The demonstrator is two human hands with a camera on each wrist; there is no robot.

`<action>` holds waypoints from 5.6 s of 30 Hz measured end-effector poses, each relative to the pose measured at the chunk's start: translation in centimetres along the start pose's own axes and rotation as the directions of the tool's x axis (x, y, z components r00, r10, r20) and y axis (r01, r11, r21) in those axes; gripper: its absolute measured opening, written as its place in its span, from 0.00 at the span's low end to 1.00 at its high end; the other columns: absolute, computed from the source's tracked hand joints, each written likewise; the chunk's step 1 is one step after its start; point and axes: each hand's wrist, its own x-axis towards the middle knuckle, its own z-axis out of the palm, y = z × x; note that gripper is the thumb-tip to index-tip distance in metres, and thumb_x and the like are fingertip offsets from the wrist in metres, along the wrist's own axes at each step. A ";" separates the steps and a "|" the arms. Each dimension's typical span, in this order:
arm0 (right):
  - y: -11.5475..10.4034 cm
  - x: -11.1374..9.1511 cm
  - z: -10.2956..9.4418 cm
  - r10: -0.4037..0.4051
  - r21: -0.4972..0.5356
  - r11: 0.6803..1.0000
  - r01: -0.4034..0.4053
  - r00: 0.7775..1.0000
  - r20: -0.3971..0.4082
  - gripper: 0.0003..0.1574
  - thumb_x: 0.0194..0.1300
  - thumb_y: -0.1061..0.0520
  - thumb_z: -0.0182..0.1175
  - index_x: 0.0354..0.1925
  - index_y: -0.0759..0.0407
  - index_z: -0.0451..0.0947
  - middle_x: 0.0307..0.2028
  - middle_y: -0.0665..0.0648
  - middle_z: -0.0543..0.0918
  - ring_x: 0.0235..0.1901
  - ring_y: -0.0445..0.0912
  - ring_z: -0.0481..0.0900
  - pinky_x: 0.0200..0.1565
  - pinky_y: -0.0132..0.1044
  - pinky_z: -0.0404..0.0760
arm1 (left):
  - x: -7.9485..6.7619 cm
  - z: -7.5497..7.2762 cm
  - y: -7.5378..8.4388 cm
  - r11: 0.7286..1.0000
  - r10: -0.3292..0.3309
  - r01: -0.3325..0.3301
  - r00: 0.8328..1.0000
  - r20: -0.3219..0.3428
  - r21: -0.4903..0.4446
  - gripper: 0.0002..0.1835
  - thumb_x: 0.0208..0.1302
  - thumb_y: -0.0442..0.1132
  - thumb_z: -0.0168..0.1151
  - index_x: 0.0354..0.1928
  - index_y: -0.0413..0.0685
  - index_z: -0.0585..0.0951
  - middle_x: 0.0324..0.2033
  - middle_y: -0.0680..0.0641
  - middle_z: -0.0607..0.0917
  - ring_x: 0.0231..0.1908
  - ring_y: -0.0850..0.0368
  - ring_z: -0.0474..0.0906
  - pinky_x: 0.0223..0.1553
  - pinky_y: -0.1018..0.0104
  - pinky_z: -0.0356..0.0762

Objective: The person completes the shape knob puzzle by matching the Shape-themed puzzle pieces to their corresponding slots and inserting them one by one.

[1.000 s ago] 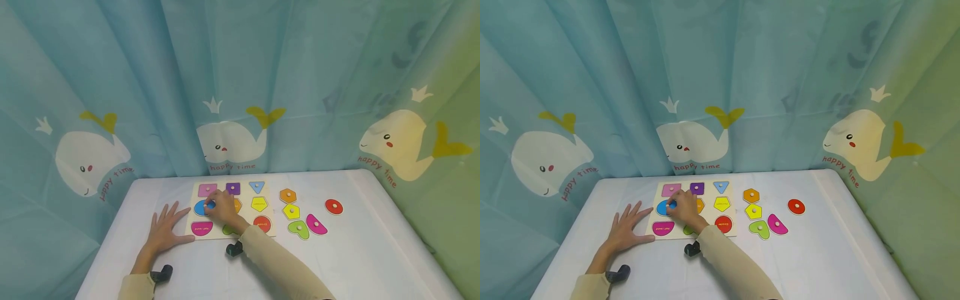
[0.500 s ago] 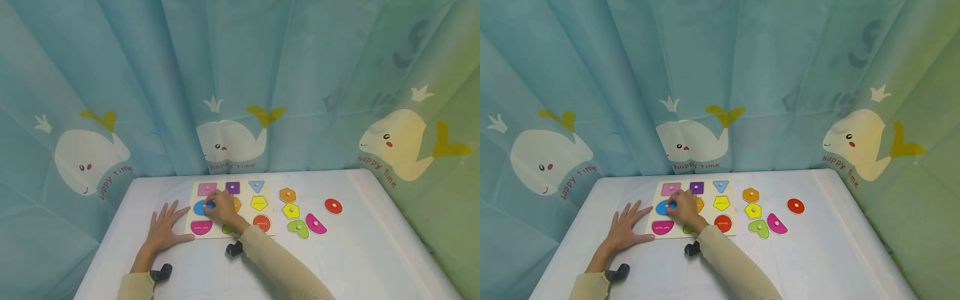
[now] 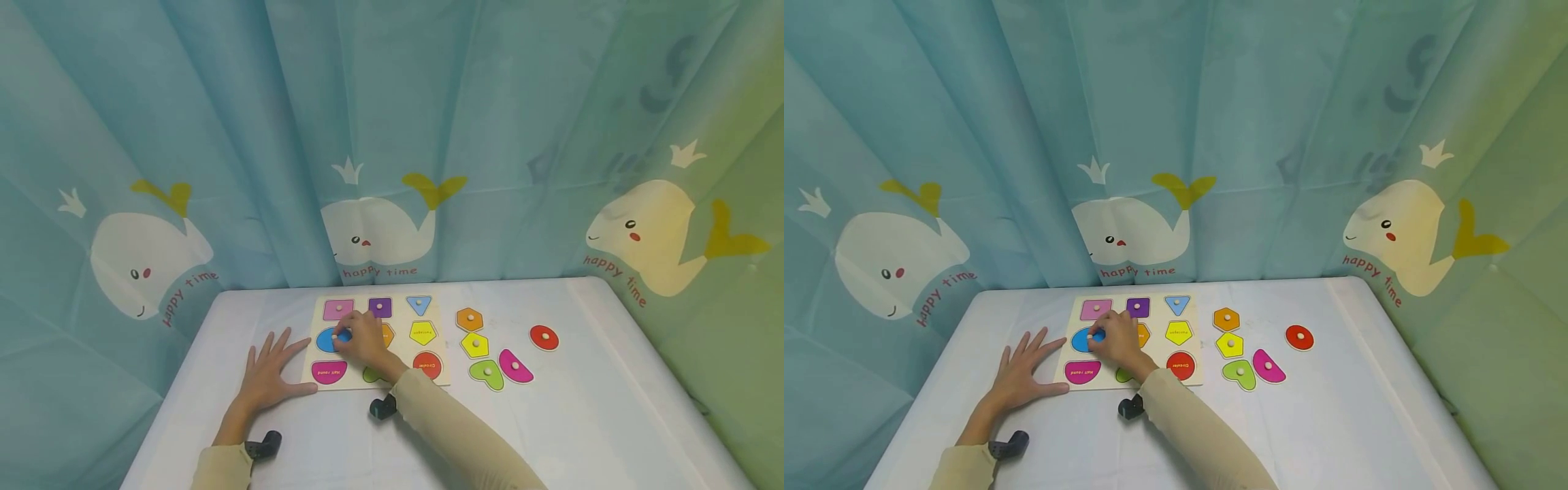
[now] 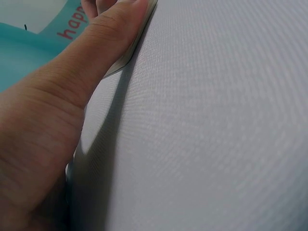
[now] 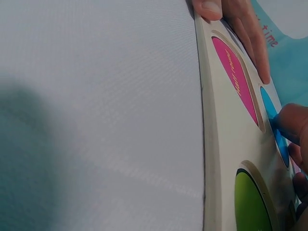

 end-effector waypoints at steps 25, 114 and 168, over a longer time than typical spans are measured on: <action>1.0 0.6 -3.1 -0.141 0.040 0.990 0.135 0.965 0.222 0.21 0.65 0.44 0.71 0.55 0.46 0.85 0.55 0.46 0.83 0.56 0.44 0.73 0.61 0.43 0.73 | 0.0 -0.5 0.5 1.000 -0.021 0.021 0.999 0.031 0.010 0.52 0.46 0.67 0.77 0.73 0.54 0.73 0.78 0.33 0.58 0.76 0.24 0.41 0.68 0.20 0.31; 20.6 -7.4 -18.8 0.281 0.132 0.950 -0.283 0.959 0.028 0.13 0.66 0.52 0.71 0.47 0.54 0.89 0.64 0.65 0.76 0.69 0.65 0.65 0.69 0.67 0.64 | 0.2 0.1 -0.2 0.999 -0.041 0.041 0.998 0.040 0.010 0.54 0.43 0.67 0.78 0.73 0.55 0.72 0.78 0.34 0.57 0.77 0.26 0.40 0.69 0.21 0.29; 19.5 -7.2 -18.8 0.306 0.128 0.944 -0.304 0.952 0.005 0.08 0.66 0.55 0.71 0.42 0.56 0.90 0.60 0.61 0.80 0.66 0.63 0.71 0.69 0.62 0.69 | 0.3 0.1 0.0 0.999 -0.031 0.031 0.999 0.032 0.008 0.53 0.44 0.67 0.77 0.74 0.55 0.72 0.78 0.34 0.57 0.77 0.25 0.40 0.69 0.21 0.30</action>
